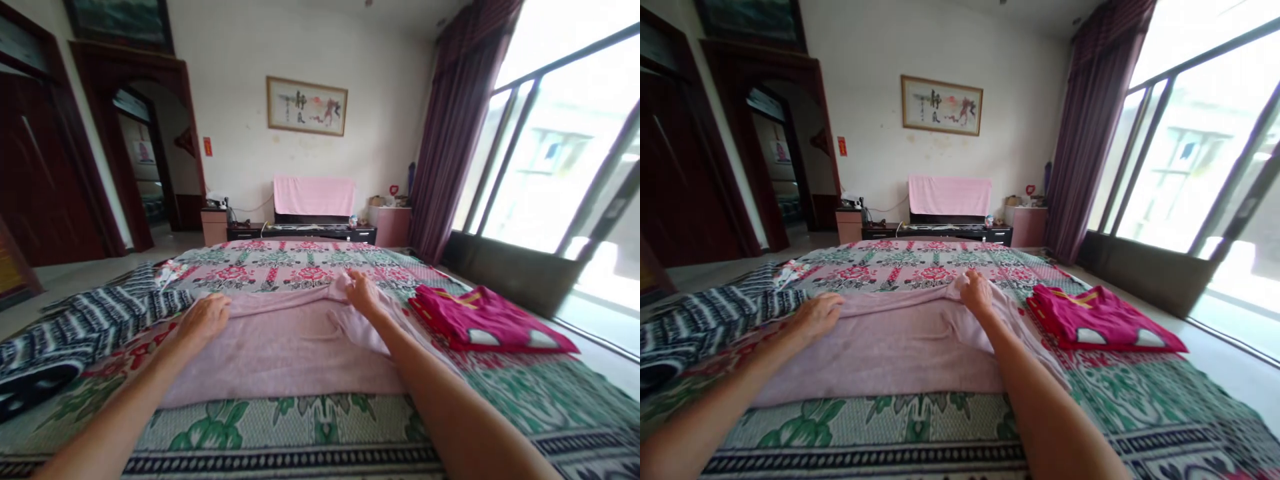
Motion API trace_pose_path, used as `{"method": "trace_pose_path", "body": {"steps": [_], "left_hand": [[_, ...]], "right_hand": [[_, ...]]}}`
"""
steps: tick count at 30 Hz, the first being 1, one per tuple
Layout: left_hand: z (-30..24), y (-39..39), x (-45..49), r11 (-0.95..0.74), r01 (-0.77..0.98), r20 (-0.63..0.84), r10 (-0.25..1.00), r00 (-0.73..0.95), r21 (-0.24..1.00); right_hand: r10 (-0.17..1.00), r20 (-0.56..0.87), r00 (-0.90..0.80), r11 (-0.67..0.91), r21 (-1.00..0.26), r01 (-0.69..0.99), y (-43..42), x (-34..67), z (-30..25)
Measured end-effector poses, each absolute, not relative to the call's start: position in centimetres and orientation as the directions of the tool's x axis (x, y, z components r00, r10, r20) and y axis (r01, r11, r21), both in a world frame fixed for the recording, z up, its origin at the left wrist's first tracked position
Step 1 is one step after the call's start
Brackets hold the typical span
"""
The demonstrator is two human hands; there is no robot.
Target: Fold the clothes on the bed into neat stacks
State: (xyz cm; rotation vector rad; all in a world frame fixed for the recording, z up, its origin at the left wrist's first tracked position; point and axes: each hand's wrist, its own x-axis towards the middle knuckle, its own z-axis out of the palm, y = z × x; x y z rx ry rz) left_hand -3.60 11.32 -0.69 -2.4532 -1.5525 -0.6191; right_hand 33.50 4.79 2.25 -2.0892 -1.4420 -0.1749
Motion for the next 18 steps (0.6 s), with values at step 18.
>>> {"method": "trace_pose_path", "body": {"steps": [18], "left_hand": [[-2.7,10.4,-2.9,-0.460,0.849,0.410,0.848,0.335,0.259]], "right_hand": [[0.803,0.352,0.482,-0.209,-0.591,0.779,5.6,35.5,2.9]]}}
